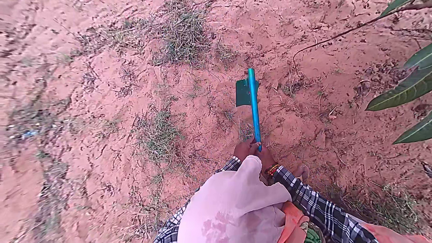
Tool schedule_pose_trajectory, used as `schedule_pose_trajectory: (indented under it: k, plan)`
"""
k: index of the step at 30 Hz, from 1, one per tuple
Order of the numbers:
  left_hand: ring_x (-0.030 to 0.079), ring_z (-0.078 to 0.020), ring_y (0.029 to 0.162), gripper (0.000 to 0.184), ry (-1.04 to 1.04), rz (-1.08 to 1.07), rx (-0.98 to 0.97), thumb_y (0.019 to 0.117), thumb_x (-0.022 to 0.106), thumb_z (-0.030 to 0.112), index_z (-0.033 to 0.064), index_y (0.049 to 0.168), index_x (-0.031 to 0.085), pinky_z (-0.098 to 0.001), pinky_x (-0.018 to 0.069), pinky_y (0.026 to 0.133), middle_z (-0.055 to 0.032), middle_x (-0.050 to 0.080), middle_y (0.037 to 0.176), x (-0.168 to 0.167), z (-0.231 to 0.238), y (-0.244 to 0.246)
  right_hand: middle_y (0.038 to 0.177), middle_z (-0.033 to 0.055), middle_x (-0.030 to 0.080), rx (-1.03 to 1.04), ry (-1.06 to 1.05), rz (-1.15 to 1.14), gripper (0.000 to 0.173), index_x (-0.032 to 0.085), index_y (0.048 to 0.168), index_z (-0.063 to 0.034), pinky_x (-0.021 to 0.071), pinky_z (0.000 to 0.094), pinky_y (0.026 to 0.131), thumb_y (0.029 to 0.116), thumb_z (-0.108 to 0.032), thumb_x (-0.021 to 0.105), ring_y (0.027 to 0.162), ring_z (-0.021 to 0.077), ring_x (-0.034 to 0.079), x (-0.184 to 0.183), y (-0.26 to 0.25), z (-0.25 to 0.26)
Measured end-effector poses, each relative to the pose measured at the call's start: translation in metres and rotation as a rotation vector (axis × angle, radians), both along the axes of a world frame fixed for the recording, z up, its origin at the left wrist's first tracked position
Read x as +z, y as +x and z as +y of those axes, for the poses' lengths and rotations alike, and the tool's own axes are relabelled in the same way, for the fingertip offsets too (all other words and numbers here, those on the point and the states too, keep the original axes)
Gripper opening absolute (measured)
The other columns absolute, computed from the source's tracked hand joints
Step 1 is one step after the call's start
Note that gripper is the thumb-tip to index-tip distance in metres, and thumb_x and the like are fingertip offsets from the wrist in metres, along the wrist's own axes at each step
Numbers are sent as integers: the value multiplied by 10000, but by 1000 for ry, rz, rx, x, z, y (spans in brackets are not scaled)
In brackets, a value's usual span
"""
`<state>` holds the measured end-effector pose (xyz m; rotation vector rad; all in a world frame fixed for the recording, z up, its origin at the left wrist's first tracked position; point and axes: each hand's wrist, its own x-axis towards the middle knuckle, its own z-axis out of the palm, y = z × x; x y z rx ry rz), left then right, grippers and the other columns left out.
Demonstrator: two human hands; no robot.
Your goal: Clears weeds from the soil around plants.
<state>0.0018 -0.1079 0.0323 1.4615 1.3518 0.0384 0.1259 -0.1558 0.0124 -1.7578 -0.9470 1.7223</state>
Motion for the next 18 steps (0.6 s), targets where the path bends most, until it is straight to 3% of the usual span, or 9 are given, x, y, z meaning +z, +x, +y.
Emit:
schedule_pose_trajectory:
  k: [2,4,6,9,11,13,16,18]
  plan:
    - [671,-260,1199,491,171,-189,25,1080,538,252,53,1526,489,-451,496,1072,-156,640,1402,7,3,5,955,180,636,1,130,-156,422,496,1397,69,513,382,750,1072,-190,568,739,216,584,9,22,14]
    - [649,-217,1250,368,352,-338,15,1065,549,174,74,1410,630,-417,513,1080,-117,623,1437,1,10,3,907,198,648,-1,280,-420,429,550,1298,56,525,469,772,1046,-282,628,775,283,627,2,54,21]
    - [653,-224,1250,328,425,-300,39,1067,537,146,101,1362,672,-454,517,1078,-93,637,1425,-4,23,-10,976,276,675,26,261,-686,479,557,1306,58,516,588,848,1044,-337,628,903,419,675,12,92,20]
    - [708,-275,1047,300,409,-102,229,1085,511,159,122,1325,687,-526,543,958,-115,703,1283,-23,49,-47,1165,302,694,114,92,-1030,492,511,1430,-5,505,653,916,1078,-344,555,1087,487,686,26,148,6]
    - [688,-276,1173,324,349,6,301,1095,477,143,109,1366,652,-524,510,1049,-87,679,1360,-43,64,-75,1218,306,677,176,-56,-1130,498,460,1492,-32,505,671,910,1081,-303,538,1118,504,671,20,178,-11]
    - [641,-304,1267,379,306,125,284,1081,491,119,85,1449,574,-537,470,1105,-114,656,1392,-61,76,-93,1258,314,658,240,-179,-1134,528,418,1520,-38,508,675,921,1076,-289,551,1143,509,660,4,198,-28]
    - [497,-458,1381,722,292,409,144,938,735,166,57,1567,398,-664,425,1088,-237,516,1506,-83,89,-92,1360,321,594,249,-224,-1053,568,393,1532,-19,496,656,984,1070,-294,577,1218,507,620,-21,206,-43]
    - [273,-491,1512,990,317,538,-27,795,880,204,97,1611,328,-719,329,1130,-232,312,1647,-93,94,-75,1404,353,537,212,-131,-1018,598,421,1526,3,462,651,1042,1044,-281,632,1278,531,559,-26,205,-46]
